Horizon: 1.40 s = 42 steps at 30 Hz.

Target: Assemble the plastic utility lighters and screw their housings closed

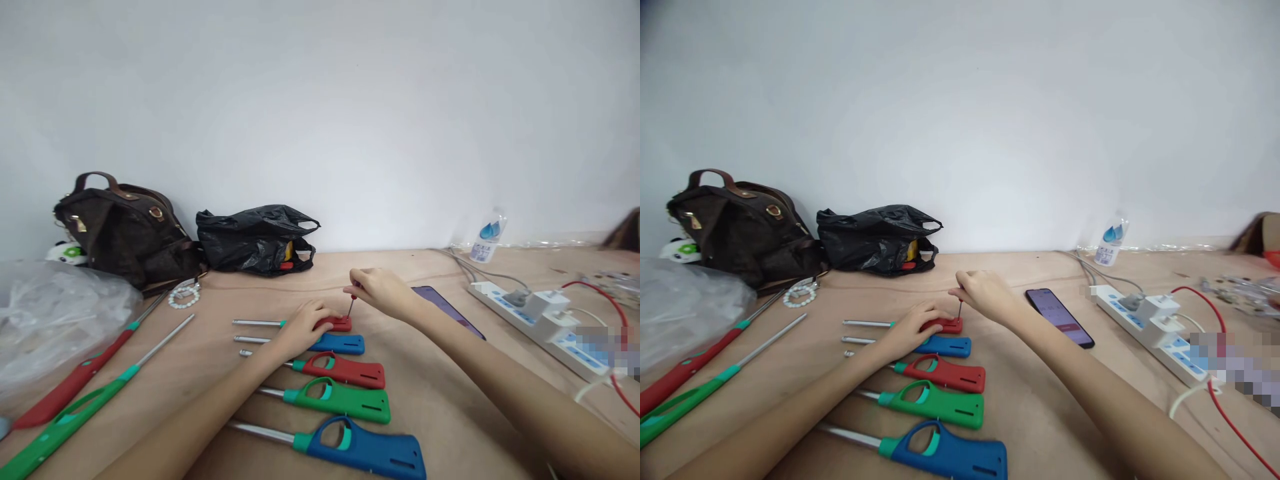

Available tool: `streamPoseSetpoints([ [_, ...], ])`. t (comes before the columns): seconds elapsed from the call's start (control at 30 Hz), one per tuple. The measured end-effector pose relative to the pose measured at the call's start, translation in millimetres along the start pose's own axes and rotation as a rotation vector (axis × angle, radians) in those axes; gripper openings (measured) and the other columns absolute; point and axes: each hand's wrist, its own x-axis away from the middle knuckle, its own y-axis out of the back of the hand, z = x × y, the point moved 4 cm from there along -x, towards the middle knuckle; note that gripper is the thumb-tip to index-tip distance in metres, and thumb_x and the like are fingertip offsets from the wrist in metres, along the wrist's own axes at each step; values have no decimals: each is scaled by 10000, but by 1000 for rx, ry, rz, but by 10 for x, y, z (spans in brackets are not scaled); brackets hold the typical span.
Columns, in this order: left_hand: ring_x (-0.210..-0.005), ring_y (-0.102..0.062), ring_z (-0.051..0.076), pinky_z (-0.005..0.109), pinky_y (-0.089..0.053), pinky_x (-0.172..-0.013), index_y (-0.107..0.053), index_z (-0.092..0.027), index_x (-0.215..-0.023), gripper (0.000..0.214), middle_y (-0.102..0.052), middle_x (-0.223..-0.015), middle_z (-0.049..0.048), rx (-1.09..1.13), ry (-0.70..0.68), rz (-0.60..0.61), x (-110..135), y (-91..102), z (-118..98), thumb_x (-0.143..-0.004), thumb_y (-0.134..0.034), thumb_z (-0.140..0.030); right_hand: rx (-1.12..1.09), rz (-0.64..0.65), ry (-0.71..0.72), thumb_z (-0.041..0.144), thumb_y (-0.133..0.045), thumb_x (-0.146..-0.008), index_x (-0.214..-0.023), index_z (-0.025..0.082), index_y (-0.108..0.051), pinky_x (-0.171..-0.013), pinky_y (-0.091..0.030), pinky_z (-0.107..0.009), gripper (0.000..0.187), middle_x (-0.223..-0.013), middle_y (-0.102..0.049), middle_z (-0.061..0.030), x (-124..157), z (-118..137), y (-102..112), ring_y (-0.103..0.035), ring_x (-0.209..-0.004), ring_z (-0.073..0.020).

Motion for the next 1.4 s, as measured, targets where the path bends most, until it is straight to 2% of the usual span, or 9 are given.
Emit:
streamPoseSetpoints([
  [0.2,-1002,-559,224,332,-440,-889,-665,-233,-1096,247,-615,-1024,54,-45,1,26,-4,4,-1,-893,-533,-182,128,76,36,161,-363,-949,-894,147,-566,-638,-363,-267,211,-912,-687,-98,-114,86,83,-624,-781,-190],
  [0.4,-1023,-550,230,339,-441,-903,-669,-236,-1086,252,-611,-1033,53,-13,-1,13,-5,14,-4,-879,-545,-164,299,191,-12,316,-401,-966,-883,108,-646,-641,-411,-306,332,-897,-701,-175,-258,120,63,-657,-850,-275],
  [0.57,-997,-560,229,345,-449,-896,-670,-221,-1077,241,-612,-1007,55,-20,2,13,-8,17,-1,-878,-545,-167,197,253,5,137,-467,-893,-1115,66,-573,-693,-448,-281,256,-1058,-674,-176,-226,113,103,-638,-954,-244],
  [0.67,-1016,-558,232,355,-445,-908,-672,-222,-1075,240,-618,-1033,61,-15,4,10,-8,18,1,-883,-537,-171,178,299,-2,166,-511,-893,-1052,95,-605,-647,-447,-271,198,-967,-697,-155,-283,143,120,-660,-873,-235],
  [0.83,-1057,-545,234,357,-436,-932,-673,-236,-1068,245,-620,-1080,55,-7,-5,3,-3,9,6,-870,-551,-159,286,206,-52,326,-518,-924,-820,123,-660,-699,-453,-304,268,-852,-700,-175,-381,206,103,-663,-882,-280],
  [1.03,-1004,-559,225,336,-449,-888,-662,-233,-1092,254,-610,-1006,47,-31,-4,28,-4,12,-6,-880,-540,-162,56,167,48,167,-526,-865,-1068,99,-549,-747,-464,-314,215,-1027,-659,-168,-136,48,73,-618,-947,-255],
  [1.17,-1008,-554,227,333,-445,-888,-666,-232,-1084,243,-602,-1000,45,-38,14,25,2,28,-28,-883,-542,-172,-154,186,94,87,-466,-872,-1009,142,-532,-670,-444,-248,161,-969,-674,-93,-116,-26,77,-616,-825,-170],
  [1.27,-1019,-549,227,334,-441,-895,-664,-244,-1091,248,-604,-1006,45,-29,14,29,11,24,-30,-890,-533,-179,-50,172,25,215,-510,-905,-900,156,-567,-622,-412,-267,82,-865,-694,-81,-203,-23,70,-625,-753,-192],
  [1.4,-1001,-554,226,343,-440,-900,-660,-253,-1106,251,-603,-1019,49,-24,20,25,18,14,-5,-901,-523,-202,116,155,-3,323,-427,-957,-868,132,-602,-681,-415,-301,274,-879,-687,-140,-226,14,78,-638,-834,-246],
])
